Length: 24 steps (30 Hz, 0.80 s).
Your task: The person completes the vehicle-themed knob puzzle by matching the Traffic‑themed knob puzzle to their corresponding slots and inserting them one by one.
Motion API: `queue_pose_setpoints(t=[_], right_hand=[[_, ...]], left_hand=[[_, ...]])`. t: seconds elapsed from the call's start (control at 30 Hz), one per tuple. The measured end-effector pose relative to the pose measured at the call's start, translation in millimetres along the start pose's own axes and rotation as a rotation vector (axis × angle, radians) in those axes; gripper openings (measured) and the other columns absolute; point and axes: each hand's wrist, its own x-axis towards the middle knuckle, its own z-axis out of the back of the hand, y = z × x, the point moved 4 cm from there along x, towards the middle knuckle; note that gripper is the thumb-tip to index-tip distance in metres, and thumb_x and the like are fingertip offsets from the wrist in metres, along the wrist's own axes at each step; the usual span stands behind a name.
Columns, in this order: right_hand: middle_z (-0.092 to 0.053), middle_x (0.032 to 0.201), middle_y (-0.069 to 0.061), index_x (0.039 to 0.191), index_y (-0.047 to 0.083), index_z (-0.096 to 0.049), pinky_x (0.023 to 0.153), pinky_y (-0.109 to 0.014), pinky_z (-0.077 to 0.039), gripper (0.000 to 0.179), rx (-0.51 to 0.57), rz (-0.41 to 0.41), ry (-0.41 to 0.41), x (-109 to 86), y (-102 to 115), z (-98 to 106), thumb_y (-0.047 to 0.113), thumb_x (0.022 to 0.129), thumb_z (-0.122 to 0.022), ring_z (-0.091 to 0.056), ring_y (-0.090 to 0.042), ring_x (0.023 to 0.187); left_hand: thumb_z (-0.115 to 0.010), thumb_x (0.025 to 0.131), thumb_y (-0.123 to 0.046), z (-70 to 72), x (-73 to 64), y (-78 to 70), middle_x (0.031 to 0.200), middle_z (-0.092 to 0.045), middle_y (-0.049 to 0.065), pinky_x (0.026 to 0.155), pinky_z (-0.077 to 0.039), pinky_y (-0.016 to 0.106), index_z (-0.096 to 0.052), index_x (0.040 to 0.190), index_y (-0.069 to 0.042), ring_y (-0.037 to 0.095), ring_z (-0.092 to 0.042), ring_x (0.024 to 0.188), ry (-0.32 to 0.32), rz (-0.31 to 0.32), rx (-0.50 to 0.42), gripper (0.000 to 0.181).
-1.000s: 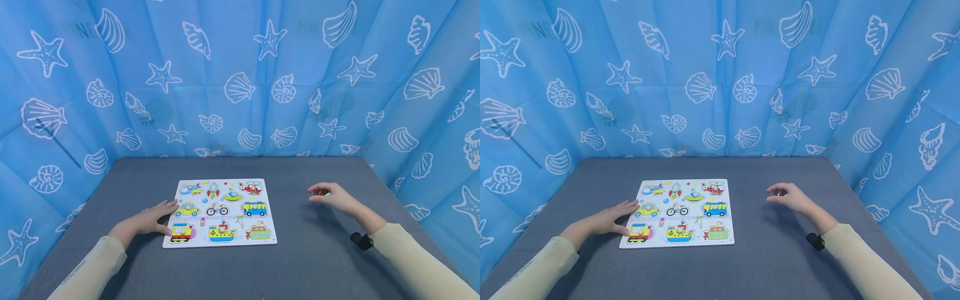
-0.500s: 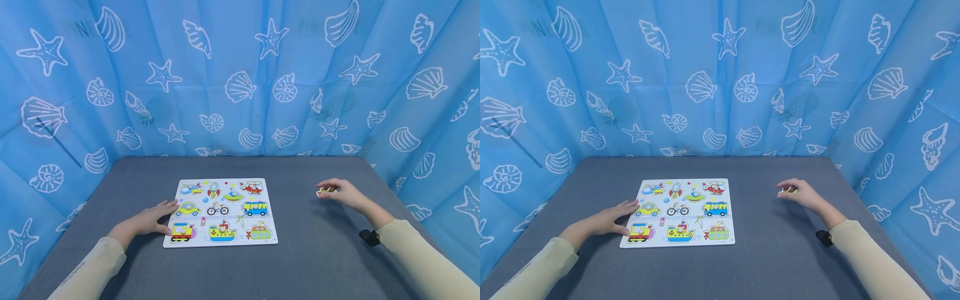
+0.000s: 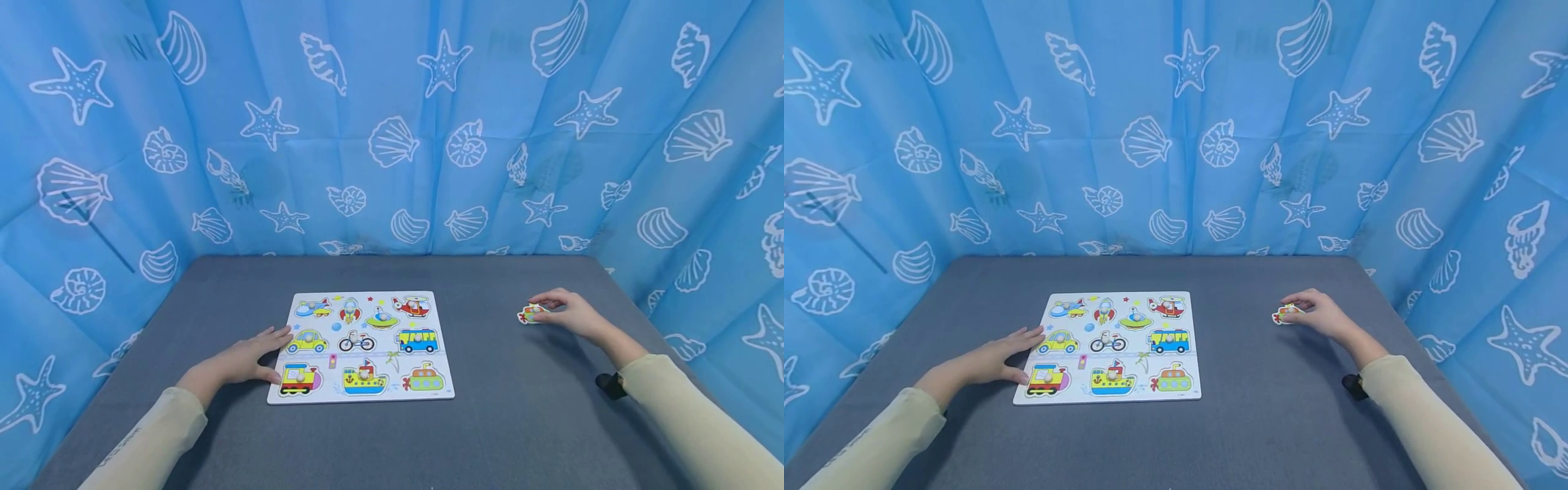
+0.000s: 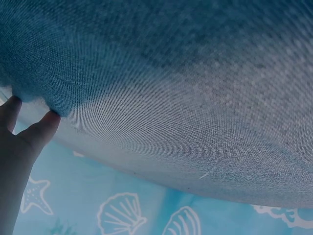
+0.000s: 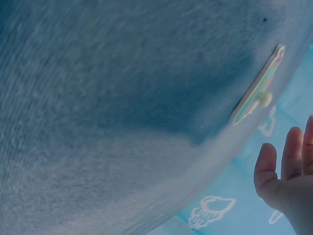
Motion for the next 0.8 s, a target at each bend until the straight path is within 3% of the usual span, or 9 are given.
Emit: queue_pose_setpoints(t=[0.37,0.5,0.8], right_hand=[[-0.045,0.128,-0.031,0.130,-0.008,-0.055,0.081,-0.049,-0.043,0.045,-0.015,-0.033,0.000,8.5,-21.8,3.8,0.020,0.095,-0.064,-0.044,-0.044,0.112],[-0.044,0.126,-0.033,0.129,-0.010,-0.054,0.078,-0.044,-0.043,0.046,-0.030,-0.040,-0.003,11.2,-28.6,4.9,0.019,0.095,-0.065,-0.045,-0.040,0.106],[-0.041,0.131,-0.036,0.130,-0.010,-0.054,0.080,-0.045,-0.044,0.050,-0.012,-0.123,0.016,17.6,-40.0,4.4,0.024,0.095,-0.065,-0.045,-0.044,0.110]], left_hand=[[-0.076,0.078,-0.050,0.0,-0.8,-1.0,0.158,-0.021,0.020,0.104,-0.014,0.073,-0.029,0.152,-0.006,0.048,-0.011,0.143,0.004,0.015,-0.004,0.098],[-0.076,0.078,-0.049,0.4,-1.7,-1.9,0.158,-0.021,0.020,0.104,-0.013,0.072,-0.030,0.152,-0.006,0.048,-0.011,0.143,0.002,0.013,-0.007,0.097],[-0.076,0.078,-0.049,-0.9,0.4,1.3,0.158,-0.021,0.019,0.104,-0.014,0.073,-0.030,0.152,-0.006,0.047,-0.011,0.143,-0.003,0.004,-0.004,0.097]])
